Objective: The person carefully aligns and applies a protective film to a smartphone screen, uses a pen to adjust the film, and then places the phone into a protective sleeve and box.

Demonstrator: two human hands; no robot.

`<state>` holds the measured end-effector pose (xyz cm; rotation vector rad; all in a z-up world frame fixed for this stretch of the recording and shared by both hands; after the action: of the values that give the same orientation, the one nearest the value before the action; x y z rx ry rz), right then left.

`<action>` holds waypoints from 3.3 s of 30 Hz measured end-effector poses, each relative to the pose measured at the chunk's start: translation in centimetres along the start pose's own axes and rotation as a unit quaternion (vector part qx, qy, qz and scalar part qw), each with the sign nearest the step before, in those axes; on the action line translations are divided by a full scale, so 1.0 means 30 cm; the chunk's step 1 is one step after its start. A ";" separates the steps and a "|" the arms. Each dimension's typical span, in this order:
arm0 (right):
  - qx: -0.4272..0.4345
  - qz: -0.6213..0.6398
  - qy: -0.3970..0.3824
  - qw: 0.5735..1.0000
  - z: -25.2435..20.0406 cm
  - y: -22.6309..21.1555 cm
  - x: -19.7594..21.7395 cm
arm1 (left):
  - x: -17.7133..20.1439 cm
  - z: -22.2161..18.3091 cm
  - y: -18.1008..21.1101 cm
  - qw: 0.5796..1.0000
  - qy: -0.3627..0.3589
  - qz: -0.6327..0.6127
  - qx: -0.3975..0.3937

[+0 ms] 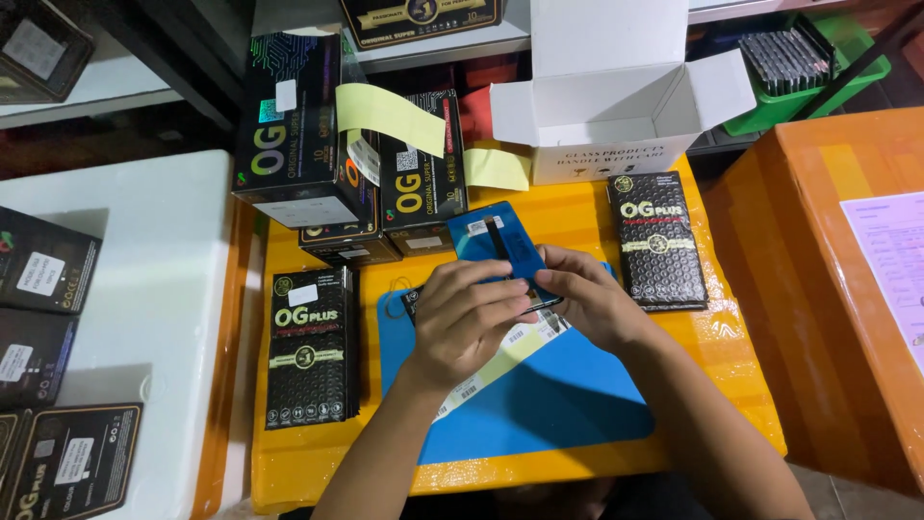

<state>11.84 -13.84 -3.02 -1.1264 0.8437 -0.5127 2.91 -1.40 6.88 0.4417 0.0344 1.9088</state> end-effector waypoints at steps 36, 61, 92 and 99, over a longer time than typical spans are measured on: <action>0.096 -0.306 0.031 0.946 0.020 -0.091 -0.040 | -0.021 -0.081 -0.171 0.870 0.122 -0.256 0.404; 0.000 -0.504 -0.097 0.858 0.012 -0.142 -0.207 | 0.041 -0.192 -0.274 0.828 0.146 -0.205 0.501; 0.150 -0.238 0.077 0.957 0.002 -0.174 -0.004 | -0.059 -0.198 -0.272 0.791 0.092 -0.304 0.522; 0.116 -0.244 0.027 0.963 -0.010 -0.185 -0.055 | -0.143 -0.201 -0.210 0.742 0.066 -0.451 0.492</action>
<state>10.91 -14.85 2.63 -1.1043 0.5288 -1.0277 7.97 -1.80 -1.41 0.7911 1.1886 0.7934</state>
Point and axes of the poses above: each hand's wrist, its own z-axis towards the middle knuckle, its own x-axis out of the back of the hand, y = z × x, the point moved 8 cm from there along z, towards the middle knuckle, and after that the axes turned 7 degrees about -z, right-handed, at the moved point
